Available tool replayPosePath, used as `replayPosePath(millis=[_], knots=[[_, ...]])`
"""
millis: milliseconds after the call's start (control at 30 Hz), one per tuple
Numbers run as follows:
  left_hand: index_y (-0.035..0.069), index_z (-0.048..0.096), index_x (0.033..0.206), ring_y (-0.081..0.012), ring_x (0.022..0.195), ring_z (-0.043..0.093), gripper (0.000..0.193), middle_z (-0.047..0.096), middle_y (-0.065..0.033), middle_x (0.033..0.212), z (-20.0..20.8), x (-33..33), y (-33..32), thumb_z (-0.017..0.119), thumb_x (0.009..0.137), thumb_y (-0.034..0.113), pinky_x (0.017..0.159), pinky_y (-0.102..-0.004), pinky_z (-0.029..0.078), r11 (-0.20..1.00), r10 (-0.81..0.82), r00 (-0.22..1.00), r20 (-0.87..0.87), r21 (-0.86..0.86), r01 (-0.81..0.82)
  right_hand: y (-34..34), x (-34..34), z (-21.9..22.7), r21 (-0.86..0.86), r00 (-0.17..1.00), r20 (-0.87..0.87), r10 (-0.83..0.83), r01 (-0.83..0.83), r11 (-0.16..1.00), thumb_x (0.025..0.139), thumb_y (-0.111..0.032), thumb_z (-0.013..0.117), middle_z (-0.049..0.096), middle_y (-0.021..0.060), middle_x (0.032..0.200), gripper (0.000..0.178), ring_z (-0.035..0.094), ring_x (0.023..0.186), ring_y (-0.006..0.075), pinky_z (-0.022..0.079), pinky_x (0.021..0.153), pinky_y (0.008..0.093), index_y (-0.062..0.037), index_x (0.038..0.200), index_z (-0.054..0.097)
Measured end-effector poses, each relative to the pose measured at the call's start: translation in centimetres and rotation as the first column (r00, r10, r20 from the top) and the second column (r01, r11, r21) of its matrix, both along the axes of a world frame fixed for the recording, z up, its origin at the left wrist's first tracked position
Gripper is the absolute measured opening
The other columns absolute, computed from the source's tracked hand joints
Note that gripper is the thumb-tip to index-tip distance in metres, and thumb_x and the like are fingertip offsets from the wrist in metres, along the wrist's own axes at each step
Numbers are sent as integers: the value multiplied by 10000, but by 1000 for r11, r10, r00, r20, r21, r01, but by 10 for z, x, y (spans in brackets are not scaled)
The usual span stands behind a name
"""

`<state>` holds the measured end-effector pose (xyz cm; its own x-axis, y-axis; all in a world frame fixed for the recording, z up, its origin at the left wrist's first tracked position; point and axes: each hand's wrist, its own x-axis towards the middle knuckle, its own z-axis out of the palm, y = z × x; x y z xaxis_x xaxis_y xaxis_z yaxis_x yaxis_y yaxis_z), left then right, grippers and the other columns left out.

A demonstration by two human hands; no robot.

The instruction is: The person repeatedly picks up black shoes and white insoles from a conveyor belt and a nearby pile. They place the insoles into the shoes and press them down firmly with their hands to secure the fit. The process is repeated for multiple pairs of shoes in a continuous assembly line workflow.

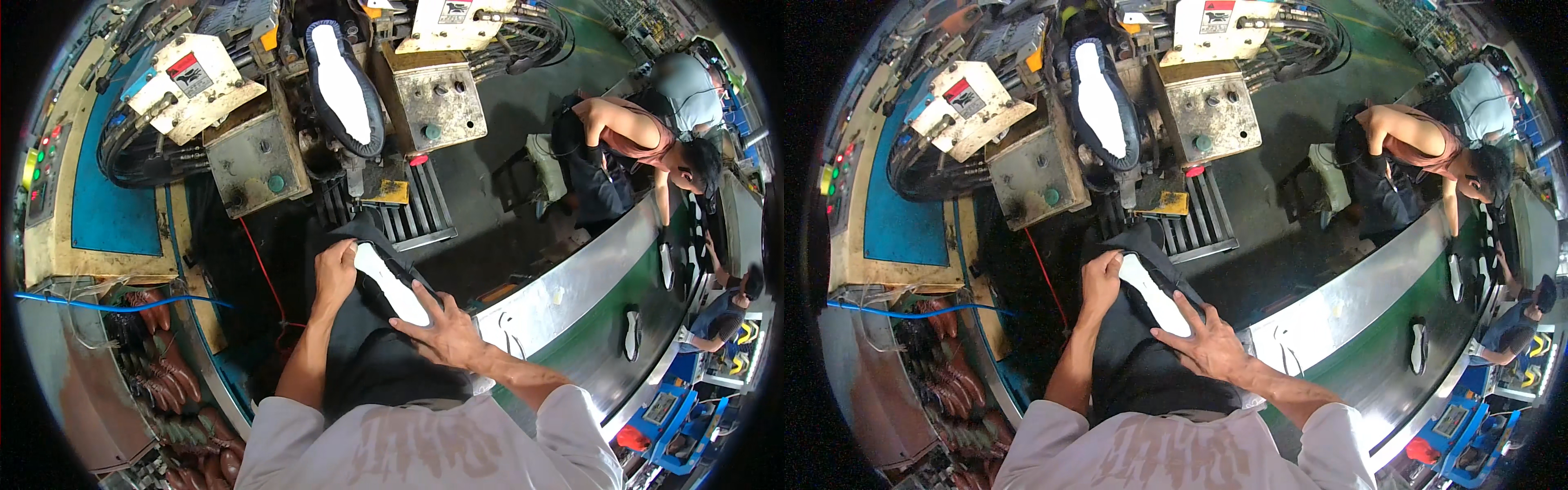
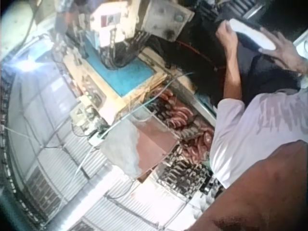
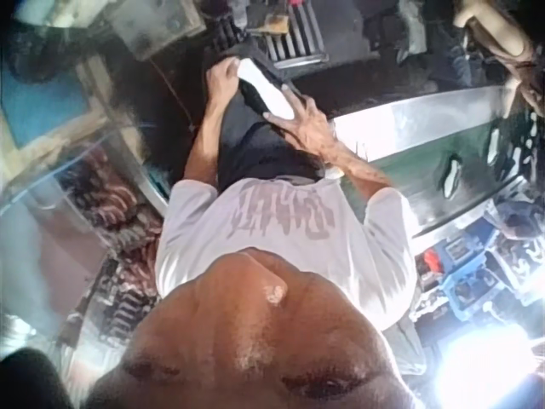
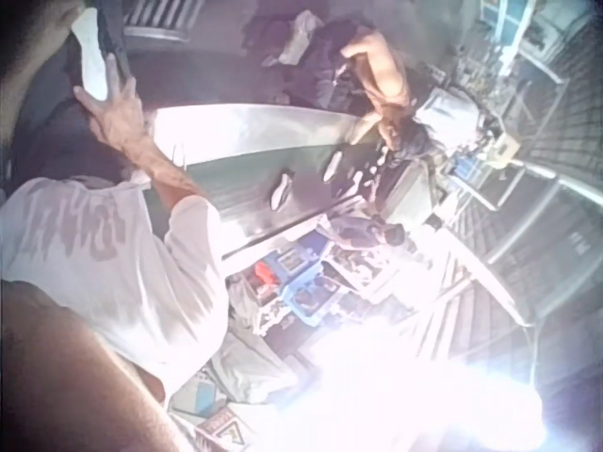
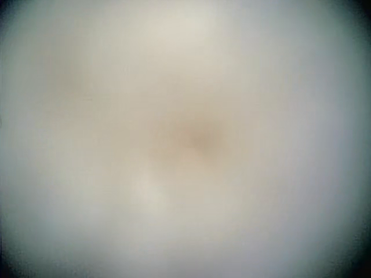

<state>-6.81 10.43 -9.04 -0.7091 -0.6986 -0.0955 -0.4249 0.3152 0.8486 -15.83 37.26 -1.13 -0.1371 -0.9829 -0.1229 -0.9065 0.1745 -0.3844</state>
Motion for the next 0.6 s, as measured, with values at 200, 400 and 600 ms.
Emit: replayPosePath(millis=[200,400,600], knots=[[-25,685,1362,-273,1300,668,397,719,-197,1371,-2,-29,-58,616,1091,257,1076,-414,495,973,-182,973,-142,119,199,9,-16,20,-101,941,224,-254,282,954,830,-263,858,252,297,1696,704,560,1261,527,589,1009,562,-379,1487,633],[55,628,1363,-224,1157,680,577,728,-112,1246,119,-153,-189,787,970,445,1056,-425,525,528,425,800,-423,834,160,-42,-68,74,-375,901,-5,-433,400,837,803,-228,870,301,388,1638,692,568,1269,517,550,1016,558,-250,1466,674],[22,604,1380,-318,1166,699,469,714,-161,1272,143,-165,-194,712,1010,290,1056,-508,562,437,326,833,-446,853,285,-154,-124,130,-453,901,-146,-408,306,837,846,-285,829,250,347,1687,771,560,1218,526,560,1017,559,-369,1562,554]])
